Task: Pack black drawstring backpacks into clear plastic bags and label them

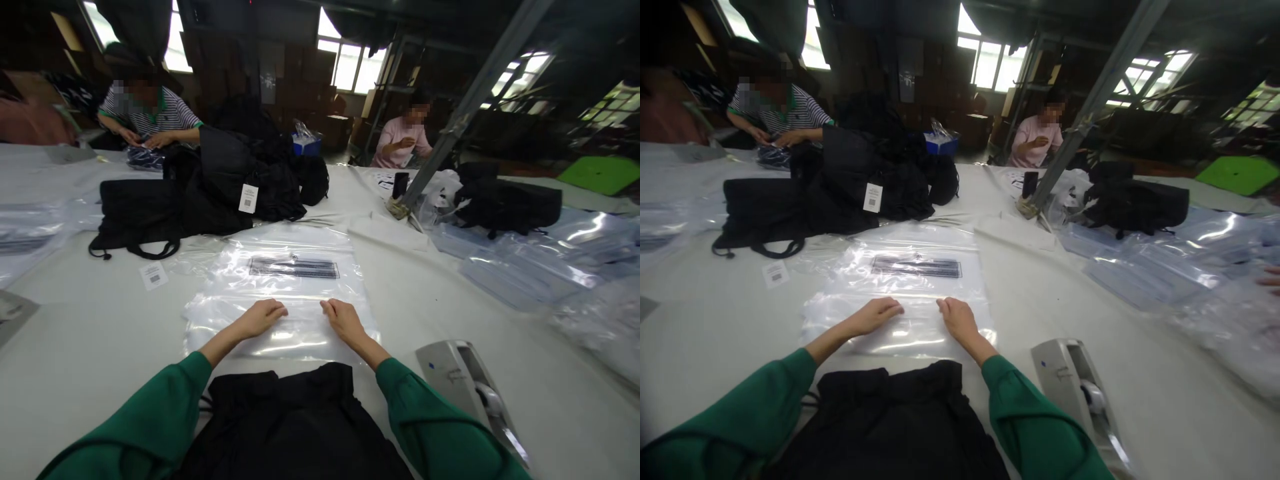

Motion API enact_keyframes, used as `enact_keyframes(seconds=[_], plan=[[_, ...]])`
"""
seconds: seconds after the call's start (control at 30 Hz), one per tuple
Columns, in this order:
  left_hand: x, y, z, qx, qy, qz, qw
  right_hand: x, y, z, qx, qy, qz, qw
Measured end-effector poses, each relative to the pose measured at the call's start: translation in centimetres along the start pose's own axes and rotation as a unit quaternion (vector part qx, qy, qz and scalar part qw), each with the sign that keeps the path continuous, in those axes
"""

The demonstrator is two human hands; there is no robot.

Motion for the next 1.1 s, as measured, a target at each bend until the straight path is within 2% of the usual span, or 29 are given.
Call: enact_keyframes(seconds=[0.07,0.17,0.27,0.33,0.4,0.47,0.63,0.73,0.77,0.83,1.0,1.07,1.1], plan=[[0.4,-0.3,0.4,-0.012,0.006,0.006,1.000,0.4,0.2,0.2,-0.020,0.005,0.008,1.000],[0.1,-0.9,0.8,-0.050,-0.021,0.011,0.998,2.5,0.6,0.2,-0.053,0.011,0.037,0.998],[-1.1,-1.6,0.9,-0.083,-0.065,-0.002,0.994,5.0,0.4,-0.3,-0.079,0.089,0.076,0.990],[-1.5,-1.5,1.2,-0.089,-0.095,-0.013,0.991,5.3,0.0,-0.5,-0.083,0.149,0.083,0.982],[-1.0,-0.8,2.1,-0.088,-0.125,-0.013,0.988,3.9,-0.4,0.0,-0.084,0.177,0.071,0.978],[0.6,0.7,3.6,-0.099,-0.156,0.013,0.983,1.3,-0.3,1.4,-0.094,0.198,0.056,0.974],[6.3,6.6,8.2,-0.185,-0.215,0.153,0.946,-6.2,1.5,5.9,-0.141,0.207,0.001,0.968],[8.0,9.1,9.2,-0.216,-0.214,0.204,0.931,-7.7,3.0,7.0,-0.174,0.183,-0.025,0.967],[8.0,9.3,9.2,-0.220,-0.210,0.208,0.929,-7.0,3.4,6.8,-0.181,0.174,-0.022,0.968],[7.3,9.0,9.0,-0.231,-0.207,0.208,0.928,-3.9,4.0,5.9,-0.189,0.148,0.012,0.971],[2.6,5.5,8.7,-0.264,-0.220,0.172,0.923,8.8,4.3,2.9,-0.202,0.079,0.157,0.963],[0.7,4.3,8.6,-0.267,-0.216,0.145,0.928,12.3,3.5,1.7,-0.200,0.094,0.180,0.958],[-0.1,4.0,8.5,-0.268,-0.211,0.134,0.930,13.2,2.8,1.1,-0.195,0.107,0.183,0.958]])
Point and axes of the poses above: each hand's wrist, its own y-axis away from the middle knuckle, its own z-axis out of the back of the hand, x = y × z, the point moved 6 cm from there along -y, towards the middle knuckle, and after that the axes turned 9 degrees about -z, right-handed, at the moved point
